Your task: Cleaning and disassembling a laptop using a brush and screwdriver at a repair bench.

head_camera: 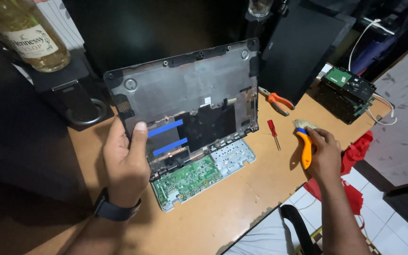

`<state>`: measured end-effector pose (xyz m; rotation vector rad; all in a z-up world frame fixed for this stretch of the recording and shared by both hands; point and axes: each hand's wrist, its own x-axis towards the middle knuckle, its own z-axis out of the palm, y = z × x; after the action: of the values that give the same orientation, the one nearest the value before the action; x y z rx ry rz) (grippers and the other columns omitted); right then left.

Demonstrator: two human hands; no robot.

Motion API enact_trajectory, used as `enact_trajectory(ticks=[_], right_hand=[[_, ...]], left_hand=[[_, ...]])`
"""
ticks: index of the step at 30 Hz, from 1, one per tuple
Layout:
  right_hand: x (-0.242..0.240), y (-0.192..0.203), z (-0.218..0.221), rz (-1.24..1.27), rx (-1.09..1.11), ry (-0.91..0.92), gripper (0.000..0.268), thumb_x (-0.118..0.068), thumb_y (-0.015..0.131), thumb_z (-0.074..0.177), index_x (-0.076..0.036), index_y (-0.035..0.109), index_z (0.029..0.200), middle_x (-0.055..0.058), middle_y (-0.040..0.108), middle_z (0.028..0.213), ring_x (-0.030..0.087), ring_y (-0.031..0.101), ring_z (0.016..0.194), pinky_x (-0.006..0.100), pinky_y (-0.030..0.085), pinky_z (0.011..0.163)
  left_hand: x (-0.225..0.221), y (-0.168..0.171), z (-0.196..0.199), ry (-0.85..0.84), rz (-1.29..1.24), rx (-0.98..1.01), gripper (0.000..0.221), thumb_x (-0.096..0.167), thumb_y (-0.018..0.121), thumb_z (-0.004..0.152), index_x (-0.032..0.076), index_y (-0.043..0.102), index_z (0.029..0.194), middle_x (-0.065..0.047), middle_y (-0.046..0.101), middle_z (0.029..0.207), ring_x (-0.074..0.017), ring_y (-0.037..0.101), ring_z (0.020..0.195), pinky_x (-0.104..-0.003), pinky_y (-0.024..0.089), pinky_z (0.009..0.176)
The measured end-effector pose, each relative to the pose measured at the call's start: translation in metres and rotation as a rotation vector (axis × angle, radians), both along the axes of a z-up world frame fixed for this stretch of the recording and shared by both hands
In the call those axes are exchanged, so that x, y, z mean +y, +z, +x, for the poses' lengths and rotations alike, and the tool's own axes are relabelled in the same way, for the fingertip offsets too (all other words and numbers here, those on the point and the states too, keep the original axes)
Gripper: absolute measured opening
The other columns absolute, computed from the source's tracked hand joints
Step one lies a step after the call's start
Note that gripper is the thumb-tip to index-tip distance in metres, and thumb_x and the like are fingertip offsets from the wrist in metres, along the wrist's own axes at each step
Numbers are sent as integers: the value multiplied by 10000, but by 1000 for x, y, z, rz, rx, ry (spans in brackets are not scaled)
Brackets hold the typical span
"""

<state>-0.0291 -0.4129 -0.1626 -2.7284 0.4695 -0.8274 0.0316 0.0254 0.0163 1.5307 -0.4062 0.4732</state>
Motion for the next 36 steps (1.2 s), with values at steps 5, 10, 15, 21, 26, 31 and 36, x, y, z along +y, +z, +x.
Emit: enact_trajectory(ticks=[5,10,15,21,26,31,36], right_hand=[[-10,-13,2,-19,3,-22,439,-295,675,1019,-186,683,1444,184,647,1355,353,612,1294,376,398,1067],[-12,-13,3,-62,21,-4,443,-303,658,1011,-222,670,1446,118,650,1349,260,602,1319,331,383,1061],[-9,-11,3,-5,-5,-6,425,-306,653,1026,-216,673,1441,139,633,1360,296,611,1300,339,377,1071],[14,17,-4,85,40,-5,436,-132,584,1033,-205,664,1455,172,611,1396,364,621,1257,378,370,1096],[16,18,-3,80,46,-24,429,-147,613,1033,-194,669,1455,175,614,1398,358,639,1237,371,388,1097],[19,23,-5,121,45,-13,427,-136,621,1032,-165,668,1455,210,607,1412,403,630,1226,404,405,1086],[18,22,-4,148,40,-4,422,-128,582,1044,-161,669,1455,214,612,1408,414,623,1236,403,398,1094]], left_hand=[[1,-6,2,-11,10,-3,216,29,462,1070,-11,617,1216,-114,651,1011,-149,493,1022,-393,516,920],[1,-3,0,-33,-12,4,212,25,456,1069,0,618,1203,-101,653,966,-138,511,992,-378,517,931],[2,-4,3,-51,-16,12,211,32,457,1070,10,607,1218,-112,658,991,-147,545,984,-376,519,950],[2,1,0,-73,-16,-3,224,6,433,1070,-8,615,1200,-115,660,933,-149,566,953,-383,534,947],[1,3,-3,-69,-18,0,210,4,438,1068,-3,612,1185,-103,649,939,-140,542,968,-374,528,937],[1,1,-1,-73,-15,-8,213,1,436,1068,3,615,1184,-95,644,933,-133,532,965,-371,523,927],[0,4,-4,-78,-18,-11,209,-4,435,1067,9,612,1177,-86,638,936,-129,530,984,-361,513,929]])
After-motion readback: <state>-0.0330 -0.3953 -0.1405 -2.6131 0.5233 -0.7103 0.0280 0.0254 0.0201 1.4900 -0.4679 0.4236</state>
